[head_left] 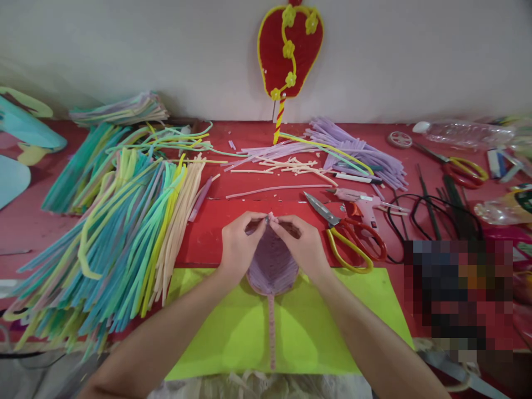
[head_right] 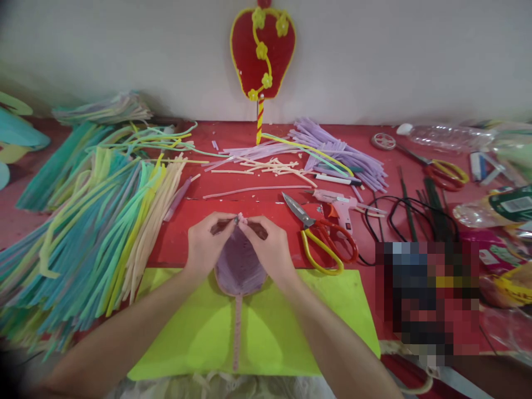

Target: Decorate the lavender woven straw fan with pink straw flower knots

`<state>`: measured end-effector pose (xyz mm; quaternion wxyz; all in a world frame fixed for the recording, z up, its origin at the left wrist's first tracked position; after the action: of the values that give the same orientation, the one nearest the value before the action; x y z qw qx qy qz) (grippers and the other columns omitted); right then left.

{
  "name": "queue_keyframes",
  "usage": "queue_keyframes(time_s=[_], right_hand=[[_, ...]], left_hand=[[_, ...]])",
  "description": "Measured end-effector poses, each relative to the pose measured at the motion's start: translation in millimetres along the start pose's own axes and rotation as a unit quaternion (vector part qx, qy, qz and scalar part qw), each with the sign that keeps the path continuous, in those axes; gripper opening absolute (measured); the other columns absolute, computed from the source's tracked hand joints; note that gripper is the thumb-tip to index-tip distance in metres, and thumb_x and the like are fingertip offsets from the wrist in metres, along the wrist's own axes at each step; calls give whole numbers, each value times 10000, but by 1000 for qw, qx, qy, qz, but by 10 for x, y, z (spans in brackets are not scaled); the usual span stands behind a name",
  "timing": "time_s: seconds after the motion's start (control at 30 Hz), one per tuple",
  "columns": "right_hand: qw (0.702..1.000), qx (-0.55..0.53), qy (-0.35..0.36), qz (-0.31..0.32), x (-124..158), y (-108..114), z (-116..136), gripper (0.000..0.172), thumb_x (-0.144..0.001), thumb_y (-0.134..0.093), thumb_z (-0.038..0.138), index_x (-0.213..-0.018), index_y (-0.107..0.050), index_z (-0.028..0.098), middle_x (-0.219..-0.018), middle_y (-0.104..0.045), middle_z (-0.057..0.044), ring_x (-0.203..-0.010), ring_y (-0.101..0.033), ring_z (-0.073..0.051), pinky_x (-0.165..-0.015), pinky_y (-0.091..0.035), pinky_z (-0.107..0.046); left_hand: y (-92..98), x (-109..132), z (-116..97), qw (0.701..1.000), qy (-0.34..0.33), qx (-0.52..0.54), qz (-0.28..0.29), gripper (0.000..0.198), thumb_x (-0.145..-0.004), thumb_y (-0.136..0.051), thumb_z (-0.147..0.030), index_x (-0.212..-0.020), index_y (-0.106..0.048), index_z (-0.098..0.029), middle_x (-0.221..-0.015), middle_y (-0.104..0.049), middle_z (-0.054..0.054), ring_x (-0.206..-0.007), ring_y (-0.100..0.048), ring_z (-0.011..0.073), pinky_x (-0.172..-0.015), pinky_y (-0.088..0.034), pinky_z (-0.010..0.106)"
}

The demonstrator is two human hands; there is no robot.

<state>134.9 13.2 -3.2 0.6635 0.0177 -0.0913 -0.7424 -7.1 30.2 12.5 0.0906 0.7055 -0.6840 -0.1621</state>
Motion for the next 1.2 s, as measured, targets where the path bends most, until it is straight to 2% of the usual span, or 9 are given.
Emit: queue_keyframes(time_s=[0.23, 0.53, 0.87, 1.2], right_hand=[[1000, 13, 11, -18, -11, 16, -21, 254, -757, -601, 422, -848, -672, 196, -868, -703, -52, -809, -644, -187, -782, -493, -320], [999, -13, 13, -36, -21, 4, -17, 233, -734, -624, 397, -847, -695, 206, -894, -713, -49, -854, -650, -193, -831, -495, -343], [998, -53, -27, -10, -53, 41, -6, 199, -695, -663, 354, -821, -703, 204, -851, -724, -31, -819, -661, -184, -806, -501, -332], [997, -64, -41, 7, -78, 91, -2, 181, -663, -689, 360, -768, -697, 212, -782, -721, -18, -747, -668, -183, -776, -518, -340]], left_hand=[[-46, 13, 23, 999, 10, 38, 16, 100, -762, -586, -206, -839, -644, -180, -846, -689, 21, -803, -654, 134, -781, -536, 269], [-51, 23, 9, 998, 6, 63, 6, 128, -759, -583, -193, -874, -639, -181, -860, -687, 26, -808, -650, 128, -792, -539, 273], [-54, 49, -10, 998, -35, 59, 2, 144, -792, -579, -231, -897, -671, -196, -888, -689, 30, -826, -645, 131, -800, -529, 269], [-70, 7, -18, 997, -56, 42, 41, 146, -792, -570, -219, -888, -680, -209, -879, -687, 24, -825, -639, 136, -804, -521, 276]])
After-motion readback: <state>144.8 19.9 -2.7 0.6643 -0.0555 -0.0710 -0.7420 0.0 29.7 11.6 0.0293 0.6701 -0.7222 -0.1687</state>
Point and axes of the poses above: each hand's wrist, its own x-axis away from the middle knuckle, its own y-axis out of the back of the hand, z = x × y, the point moved 6 cm from there along -x, towards the middle knuckle
